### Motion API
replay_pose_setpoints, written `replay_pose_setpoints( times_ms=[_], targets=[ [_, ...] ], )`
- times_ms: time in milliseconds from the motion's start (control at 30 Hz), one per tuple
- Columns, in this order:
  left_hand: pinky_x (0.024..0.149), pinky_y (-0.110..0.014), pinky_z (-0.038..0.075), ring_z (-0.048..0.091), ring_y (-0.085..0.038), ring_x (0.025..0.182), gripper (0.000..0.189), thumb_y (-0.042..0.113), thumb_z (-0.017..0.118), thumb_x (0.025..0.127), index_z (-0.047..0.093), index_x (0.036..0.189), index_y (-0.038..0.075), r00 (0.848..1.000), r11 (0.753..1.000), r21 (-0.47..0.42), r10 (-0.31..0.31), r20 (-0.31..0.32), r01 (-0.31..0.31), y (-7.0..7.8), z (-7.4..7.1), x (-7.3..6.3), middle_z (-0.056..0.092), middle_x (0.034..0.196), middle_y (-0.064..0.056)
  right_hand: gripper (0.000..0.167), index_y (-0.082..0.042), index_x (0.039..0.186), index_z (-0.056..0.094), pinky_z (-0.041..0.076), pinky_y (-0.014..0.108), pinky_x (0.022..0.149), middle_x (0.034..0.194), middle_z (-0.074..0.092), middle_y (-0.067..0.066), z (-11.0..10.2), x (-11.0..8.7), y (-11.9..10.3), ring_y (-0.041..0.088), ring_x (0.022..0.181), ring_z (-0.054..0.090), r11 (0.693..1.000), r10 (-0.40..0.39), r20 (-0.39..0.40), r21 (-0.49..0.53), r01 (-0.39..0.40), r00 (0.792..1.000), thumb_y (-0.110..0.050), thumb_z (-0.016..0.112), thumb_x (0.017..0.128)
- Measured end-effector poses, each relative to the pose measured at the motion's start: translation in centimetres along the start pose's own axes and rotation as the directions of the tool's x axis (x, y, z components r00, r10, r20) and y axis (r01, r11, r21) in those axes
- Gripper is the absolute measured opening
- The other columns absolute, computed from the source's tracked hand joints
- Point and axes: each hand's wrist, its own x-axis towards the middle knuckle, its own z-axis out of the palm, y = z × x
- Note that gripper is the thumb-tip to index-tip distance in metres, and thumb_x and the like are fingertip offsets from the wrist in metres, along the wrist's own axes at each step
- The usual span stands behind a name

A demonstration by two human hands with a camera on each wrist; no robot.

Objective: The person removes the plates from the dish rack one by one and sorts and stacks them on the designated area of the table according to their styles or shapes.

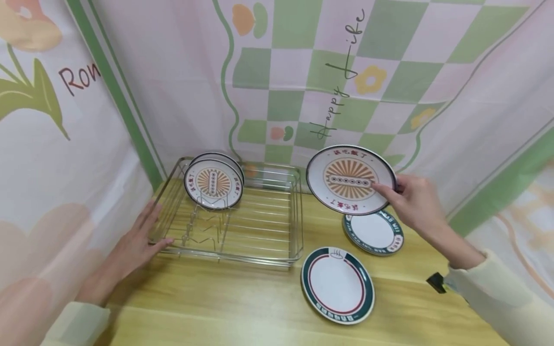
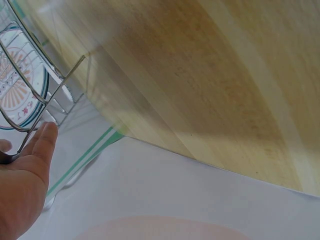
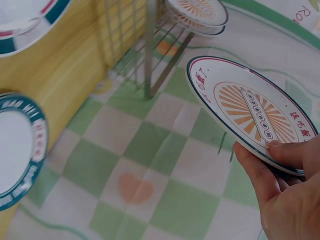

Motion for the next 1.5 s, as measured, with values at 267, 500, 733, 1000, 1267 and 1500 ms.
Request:
replay_pose_setpoints(
  times_ms=[267,500,733,1000,1267,1500],
  targets=[
    [0.094,-0.085,0.042,0.038,-0.069,0.138,0.104,0.047,0.068,0.102,-0.005,0.171,0.020,1.000,1.000,0.003,0.001,0.000,-0.001,0.0,0.0,0.1,-0.013,0.177,-0.008,0.031,0.004,0.082,0.075,0.027,0.024,0.036,0.058,0.064,0.004,-2.3,-2.8,3.3,0.007,0.043,0.037,0.993,0.075,0.019,-0.090,-0.073,0.997,-0.020,0.073,0.102],
    [0.093,-0.085,0.044,0.037,-0.069,0.138,0.102,0.046,0.068,0.103,-0.004,0.171,0.020,1.000,1.000,0.002,0.006,-0.011,-0.006,0.1,-0.1,0.0,-0.012,0.177,-0.009,0.045,-0.003,0.067,0.063,0.030,0.026,0.040,0.051,0.050,-0.002,-3.7,-5.5,6.2,0.011,0.045,0.038,0.967,0.150,0.031,-0.212,-0.141,0.988,-0.028,0.072,0.103],
    [0.093,-0.084,0.045,0.038,-0.069,0.138,0.102,0.045,0.067,0.103,-0.005,0.171,0.020,1.000,1.000,-0.006,0.014,-0.009,-0.014,0.1,0.1,0.1,-0.013,0.177,-0.009,0.043,-0.001,0.073,0.068,0.034,0.027,0.036,0.052,0.054,-0.001,-4.8,-9.3,9.7,0.010,0.044,0.040,0.944,0.273,0.077,-0.211,-0.252,0.959,-0.031,0.069,0.104],
    [0.092,-0.084,0.046,0.037,-0.068,0.138,0.102,0.045,0.067,0.103,-0.004,0.171,0.020,1.000,1.000,-0.010,0.021,-0.015,-0.021,0.2,0.2,0.3,-0.013,0.177,-0.008,0.044,-0.001,0.073,0.071,0.035,0.028,0.043,0.060,0.067,0.003,-6.4,-13.1,14.0,0.011,0.048,0.045,0.898,0.409,0.128,-0.233,-0.373,0.904,-0.031,0.067,0.105],
    [0.092,-0.084,0.045,0.038,-0.069,0.137,0.102,0.045,0.067,0.103,-0.005,0.171,0.022,1.000,1.000,-0.014,0.011,-0.015,-0.012,0.1,0.0,0.4,-0.012,0.178,-0.008,0.050,-0.002,0.074,0.069,0.035,0.028,0.049,0.062,0.068,-0.001,-7.0,-16.4,17.0,0.014,0.052,0.048,0.822,0.554,0.223,-0.299,-0.485,0.802,-0.038,0.063,0.108],
    [0.093,-0.084,0.044,0.041,-0.069,0.135,0.103,0.047,0.067,0.103,-0.005,0.171,0.022,1.000,1.000,-0.018,0.001,-0.002,-0.001,0.2,-0.2,0.3,-0.012,0.177,-0.010,0.043,-0.005,0.074,0.067,0.043,0.023,0.045,0.061,0.064,0.000,-6.3,-19.1,19.5,0.008,0.050,0.050,0.762,0.645,0.323,-0.196,-0.618,0.693,-0.033,0.065,0.107]
  ],
)
